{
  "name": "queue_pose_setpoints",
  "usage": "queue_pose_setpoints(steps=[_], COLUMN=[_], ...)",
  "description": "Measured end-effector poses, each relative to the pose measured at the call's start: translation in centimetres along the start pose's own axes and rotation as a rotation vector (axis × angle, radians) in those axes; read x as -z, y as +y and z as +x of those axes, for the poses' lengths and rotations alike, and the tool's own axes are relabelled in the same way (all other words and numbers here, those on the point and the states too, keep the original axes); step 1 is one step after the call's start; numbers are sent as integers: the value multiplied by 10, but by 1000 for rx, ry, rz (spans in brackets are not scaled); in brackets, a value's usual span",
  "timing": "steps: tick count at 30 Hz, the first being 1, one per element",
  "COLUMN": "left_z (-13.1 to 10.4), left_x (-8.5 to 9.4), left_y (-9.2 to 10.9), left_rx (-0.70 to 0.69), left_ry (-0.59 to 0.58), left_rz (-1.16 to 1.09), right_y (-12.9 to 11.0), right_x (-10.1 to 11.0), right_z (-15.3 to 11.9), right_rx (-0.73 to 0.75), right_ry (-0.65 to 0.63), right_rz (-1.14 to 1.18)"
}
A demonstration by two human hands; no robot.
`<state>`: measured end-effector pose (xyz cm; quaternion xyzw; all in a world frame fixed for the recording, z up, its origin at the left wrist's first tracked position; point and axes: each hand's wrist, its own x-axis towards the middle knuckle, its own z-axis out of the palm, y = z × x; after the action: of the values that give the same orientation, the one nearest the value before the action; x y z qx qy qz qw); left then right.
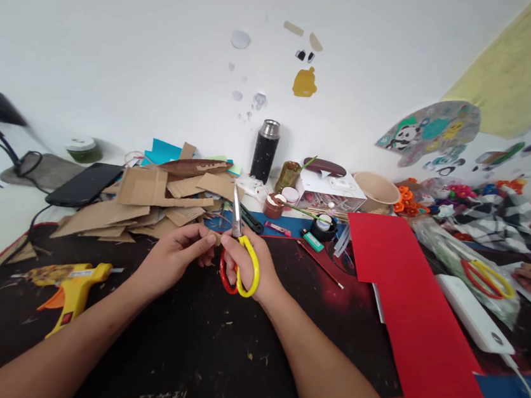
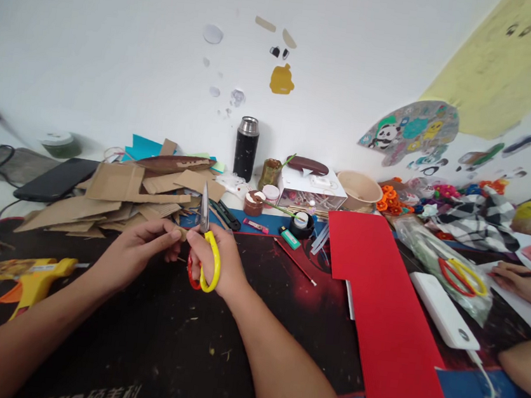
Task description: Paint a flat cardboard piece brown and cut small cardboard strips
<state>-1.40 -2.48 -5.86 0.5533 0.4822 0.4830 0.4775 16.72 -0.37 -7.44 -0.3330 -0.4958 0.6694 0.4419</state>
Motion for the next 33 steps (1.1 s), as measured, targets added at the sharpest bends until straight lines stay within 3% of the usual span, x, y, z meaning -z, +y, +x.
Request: queue_pose_setpoints(steps=[7, 13, 17, 21, 25, 33], left_z=[4, 5, 6, 6, 6, -1], left_x=[6, 9, 10, 10, 10, 8], left_y=[-5, -2, 1, 2, 3, 5], left_rx=[-34, -88, -115, -129, -140, -145], left_ry=[184, 331, 395, 430, 445, 394], left_rz=[-34, -76, -99, -100, -85, -1], right_y=[-6, -4, -3, -2, 2, -1], right_x=[-2, -4, -7, -9, -10, -15], right_z=[-3, -6, -8, -11, -14, -19], right_rx=[-37, -123, -85, -109, -120, -79], right_ry=[-30, -158, -224, -263, -210, -176], right_rz=[-35, -18, 15, -2, -129, -272])
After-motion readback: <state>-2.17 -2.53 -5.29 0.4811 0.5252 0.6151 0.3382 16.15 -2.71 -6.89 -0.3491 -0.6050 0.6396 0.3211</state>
